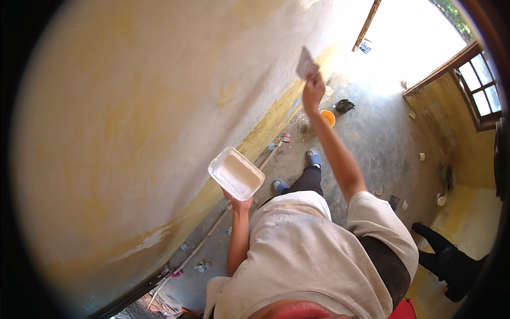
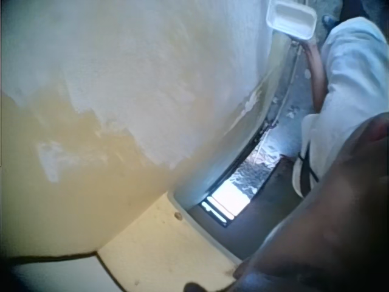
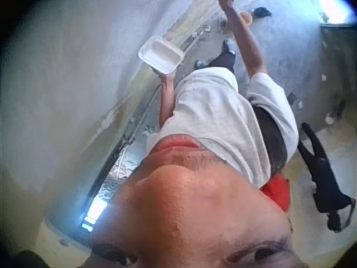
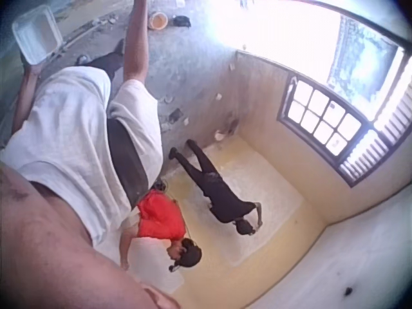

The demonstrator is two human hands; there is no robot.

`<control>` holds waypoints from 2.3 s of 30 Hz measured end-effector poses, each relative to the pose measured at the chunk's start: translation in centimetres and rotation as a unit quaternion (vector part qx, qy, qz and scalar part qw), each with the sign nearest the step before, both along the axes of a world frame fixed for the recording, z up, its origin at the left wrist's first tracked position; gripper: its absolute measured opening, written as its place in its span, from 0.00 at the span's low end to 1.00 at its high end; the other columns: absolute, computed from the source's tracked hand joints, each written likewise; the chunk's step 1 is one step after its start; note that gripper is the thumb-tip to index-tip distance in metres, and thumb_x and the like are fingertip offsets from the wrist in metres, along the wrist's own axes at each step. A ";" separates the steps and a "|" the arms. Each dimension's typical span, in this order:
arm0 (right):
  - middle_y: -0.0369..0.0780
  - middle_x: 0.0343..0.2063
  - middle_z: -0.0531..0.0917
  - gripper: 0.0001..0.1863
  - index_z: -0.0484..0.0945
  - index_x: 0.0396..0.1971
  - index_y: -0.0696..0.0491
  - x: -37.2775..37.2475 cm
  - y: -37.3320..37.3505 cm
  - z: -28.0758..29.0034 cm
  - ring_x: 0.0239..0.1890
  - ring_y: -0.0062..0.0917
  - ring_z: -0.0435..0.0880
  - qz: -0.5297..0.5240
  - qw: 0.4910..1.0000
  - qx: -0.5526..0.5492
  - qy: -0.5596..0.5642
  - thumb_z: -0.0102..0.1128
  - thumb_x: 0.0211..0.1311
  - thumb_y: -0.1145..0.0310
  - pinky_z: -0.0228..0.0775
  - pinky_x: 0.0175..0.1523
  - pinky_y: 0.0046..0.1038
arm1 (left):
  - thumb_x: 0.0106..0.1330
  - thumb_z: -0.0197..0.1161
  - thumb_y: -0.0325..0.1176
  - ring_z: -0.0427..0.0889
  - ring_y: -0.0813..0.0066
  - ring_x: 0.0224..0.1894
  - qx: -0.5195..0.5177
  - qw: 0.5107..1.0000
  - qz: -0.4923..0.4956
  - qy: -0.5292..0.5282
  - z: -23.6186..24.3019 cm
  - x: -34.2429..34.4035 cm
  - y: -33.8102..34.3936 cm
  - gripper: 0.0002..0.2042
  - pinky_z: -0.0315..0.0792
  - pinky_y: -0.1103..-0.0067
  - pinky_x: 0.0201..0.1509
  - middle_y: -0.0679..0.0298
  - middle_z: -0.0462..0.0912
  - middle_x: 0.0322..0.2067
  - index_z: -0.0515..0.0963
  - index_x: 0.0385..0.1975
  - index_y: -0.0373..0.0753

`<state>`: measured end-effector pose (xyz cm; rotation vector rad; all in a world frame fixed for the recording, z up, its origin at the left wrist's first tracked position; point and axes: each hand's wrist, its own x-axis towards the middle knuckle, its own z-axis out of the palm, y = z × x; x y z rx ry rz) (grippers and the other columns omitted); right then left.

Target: The person applies plaster to a wall using a putty knife, repeatedly loading the blade from a small container.

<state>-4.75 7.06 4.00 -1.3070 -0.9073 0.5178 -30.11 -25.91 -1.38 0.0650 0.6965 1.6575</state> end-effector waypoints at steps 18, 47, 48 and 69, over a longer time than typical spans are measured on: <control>0.44 0.57 0.82 0.22 0.71 0.66 0.63 -3.0 4.3 3.2 0.54 0.24 0.80 0.124 0.972 0.017 0.197 0.55 0.75 0.75 0.69 0.64 0.26 | 0.78 0.45 0.59 0.77 0.67 0.65 -0.030 0.998 0.055 -0.007 1.3 2.9 0.8 0.28 0.72 0.63 0.69 0.69 0.78 0.63 0.71 0.68 0.48; 0.31 0.32 0.81 0.06 0.82 0.44 0.59 -11.6 -22.5 6.8 0.33 0.11 0.76 0.470 0.871 -0.030 0.140 0.59 0.73 0.76 0.68 0.36 0.17 | 0.76 0.40 0.68 0.65 0.63 0.74 0.016 0.996 0.060 0.064 5.6 0.4 1.7 0.37 0.61 0.60 0.76 0.67 0.65 0.73 0.57 0.77 0.52; 0.28 0.28 0.79 0.05 0.82 0.42 0.59 -11.0 -23.0 8.5 0.29 0.09 0.73 0.463 0.869 -0.080 0.156 0.60 0.73 0.74 0.65 0.33 0.17 | 0.75 0.40 0.69 0.65 0.63 0.74 0.021 0.995 0.062 0.072 6.6 0.5 2.0 0.38 0.62 0.59 0.76 0.66 0.64 0.74 0.57 0.77 0.52; 0.48 0.29 0.83 0.06 0.82 0.38 0.61 -12.7 -25.5 13.8 0.26 0.39 0.83 0.475 0.852 0.008 -0.221 0.63 0.66 0.74 0.74 0.34 0.34 | 0.74 0.33 0.73 0.81 0.62 0.61 0.080 0.996 0.020 0.020 8.9 1.2 2.5 0.39 0.79 0.62 0.64 0.59 0.78 0.62 0.66 0.70 0.48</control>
